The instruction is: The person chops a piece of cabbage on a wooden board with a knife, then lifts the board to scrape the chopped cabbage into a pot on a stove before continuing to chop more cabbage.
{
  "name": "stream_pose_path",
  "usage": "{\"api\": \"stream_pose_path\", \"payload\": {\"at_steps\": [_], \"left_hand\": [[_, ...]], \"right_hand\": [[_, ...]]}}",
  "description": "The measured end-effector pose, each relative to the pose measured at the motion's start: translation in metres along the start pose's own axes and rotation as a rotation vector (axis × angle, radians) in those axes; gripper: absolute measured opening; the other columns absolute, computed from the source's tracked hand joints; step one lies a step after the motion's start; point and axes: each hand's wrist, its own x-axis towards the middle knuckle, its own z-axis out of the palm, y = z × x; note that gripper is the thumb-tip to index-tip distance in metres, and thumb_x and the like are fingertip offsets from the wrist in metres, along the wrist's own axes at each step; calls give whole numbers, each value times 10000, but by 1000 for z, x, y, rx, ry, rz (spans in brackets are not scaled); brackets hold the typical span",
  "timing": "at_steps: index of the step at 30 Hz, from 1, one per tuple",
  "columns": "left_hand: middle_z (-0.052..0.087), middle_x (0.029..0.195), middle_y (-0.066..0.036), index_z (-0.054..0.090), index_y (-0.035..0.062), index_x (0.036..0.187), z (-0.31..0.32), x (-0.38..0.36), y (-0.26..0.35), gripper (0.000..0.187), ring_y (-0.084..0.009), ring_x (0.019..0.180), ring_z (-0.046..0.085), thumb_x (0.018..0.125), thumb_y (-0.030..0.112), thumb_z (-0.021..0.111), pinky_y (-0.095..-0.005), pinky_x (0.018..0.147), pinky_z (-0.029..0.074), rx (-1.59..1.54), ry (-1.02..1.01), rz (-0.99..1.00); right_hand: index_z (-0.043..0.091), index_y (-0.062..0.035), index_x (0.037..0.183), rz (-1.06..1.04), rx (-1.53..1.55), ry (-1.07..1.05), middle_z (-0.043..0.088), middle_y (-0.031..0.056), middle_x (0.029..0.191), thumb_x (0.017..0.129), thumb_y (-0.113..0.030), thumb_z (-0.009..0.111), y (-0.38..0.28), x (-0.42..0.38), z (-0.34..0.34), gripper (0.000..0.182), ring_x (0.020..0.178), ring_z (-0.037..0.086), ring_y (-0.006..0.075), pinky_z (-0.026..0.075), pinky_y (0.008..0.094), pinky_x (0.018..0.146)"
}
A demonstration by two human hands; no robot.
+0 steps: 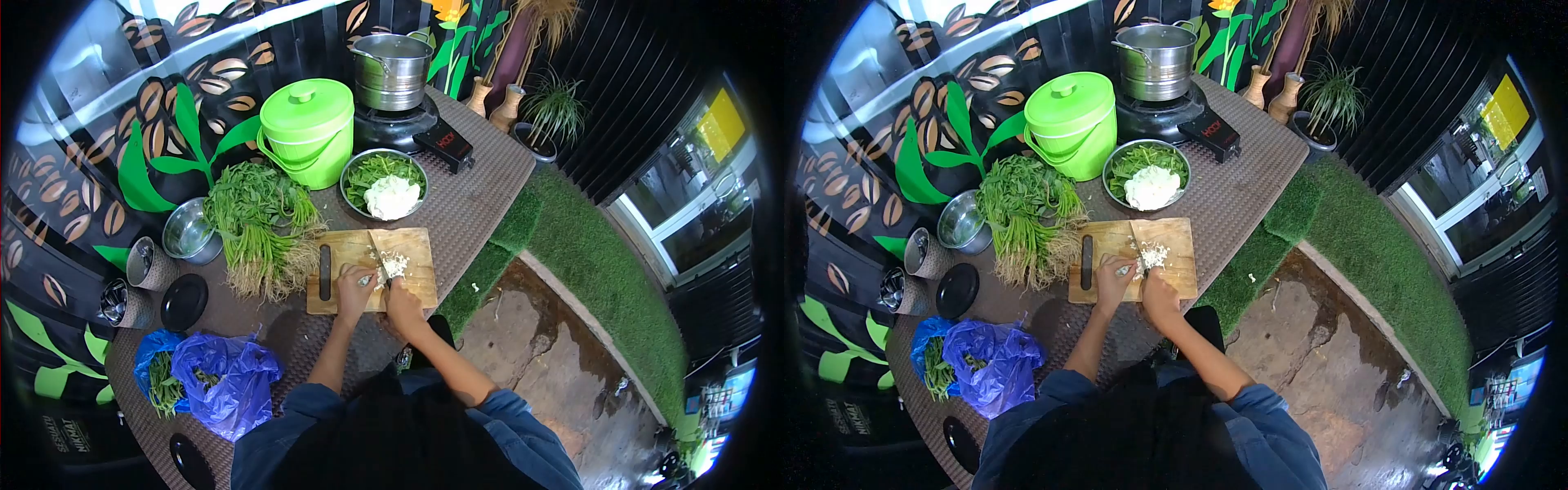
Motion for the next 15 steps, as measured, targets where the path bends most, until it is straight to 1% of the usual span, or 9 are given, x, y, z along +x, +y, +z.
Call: {"api": "stream_pose_path", "payload": {"at_steps": [2, 5, 6, 7, 9, 10, 13, 14, 15], "left_hand": [[669, 826, -103, 730, 34, 815, 2, 2, 0, 105, -270, 823, 578, 712, 48, 721, -360, 734, 482, -4, 14, 8], [662, 822, -98, 729, 40, 815, 2, 1, 0, 100, -273, 828, 576, 717, 52, 715, -364, 735, 480, 28, 2, -4], [658, 821, -98, 728, 40, 818, 3, 0, -3, 100, -273, 833, 574, 719, 53, 713, -366, 741, 478, 26, -3, -13], [654, 820, -97, 727, 40, 820, 4, 1, -3, 101, -274, 837, 572, 721, 53, 711, -367, 747, 475, 24, -7, -23], [657, 820, -94, 732, 50, 830, 4, 2, -3, 111, -266, 833, 573, 719, 48, 722, -357, 745, 474, 17, -1, -1], [659, 820, -90, 737, 59, 839, 3, 2, -3, 123, -259, 830, 573, 717, 43, 733, -347, 743, 473, 11, 5, 19], [663, 836, -89, 735, 60, 833, 2, 1, -2, 116, -254, 831, 572, 718, 43, 733, -340, 738, 473, 12, -1, 28], [663, 836, -89, 735, 60, 833, 1, -1, -1, 116, -254, 831, 572, 718, 43, 733, -340, 738, 473, 15, -5, 27], [662, 834, -94, 730, 47, 829, 1, 0, -1, 114, -264, 832, 572, 716, 39, 724, -348, 745, 473, 9, -1, 23]], "right_hand": [[453, 61, 1054, -6, 60, -94, 641, 304, 854, 917, -212, 483, 4, 8, -19, 307, 835, 642, 446, 511, 497, 749], [471, 58, 1053, -76, 16, -156, 633, 316, 891, 917, -241, 484, 11, 10, -39, 329, 882, 627, 457, 493, 498, 788], [443, 45, 1028, -44, 53, -140, 650, 289, 899, 872, -192, 556, 2, 3, -44, 305, 880, 653, 424, 522, 489, 773], [443, 45, 1028, -43, 52, -138, 650, 289, 899, 872, -192, 556, 0, 0, -37, 305, 880, 653, 424, 522, 489, 773], [439, 29, 1011, 35, 2, -53, 657, 279, 851, 877, -168, 532, 0, -10, -12, 255, 820, 670, 409, 543, 472, 713], [434, 14, 999, 33, -54, 45, 662, 255, 783, 887, -144, 497, 0, -15, 4, 204, 735, 682, 384, 557, 453, 632], [440, 15, 1003, -40, -115, 129, 661, 229, 729, 895, -143, 474, 4, -6, 17, 194, 656, 680, 367, 556, 439, 562], [449, 20, 1011, -10, -39, 61, 660, 250, 768, 909, -182, 472, 7, 1, 15, 227, 716, 677, 392, 554, 457, 629], [449, 20, 1011, -6, -34, 64, 660, 250, 768, 909, -182, 472, 6, 2, 6, 227, 716, 677, 392, 554, 457, 629]]}}
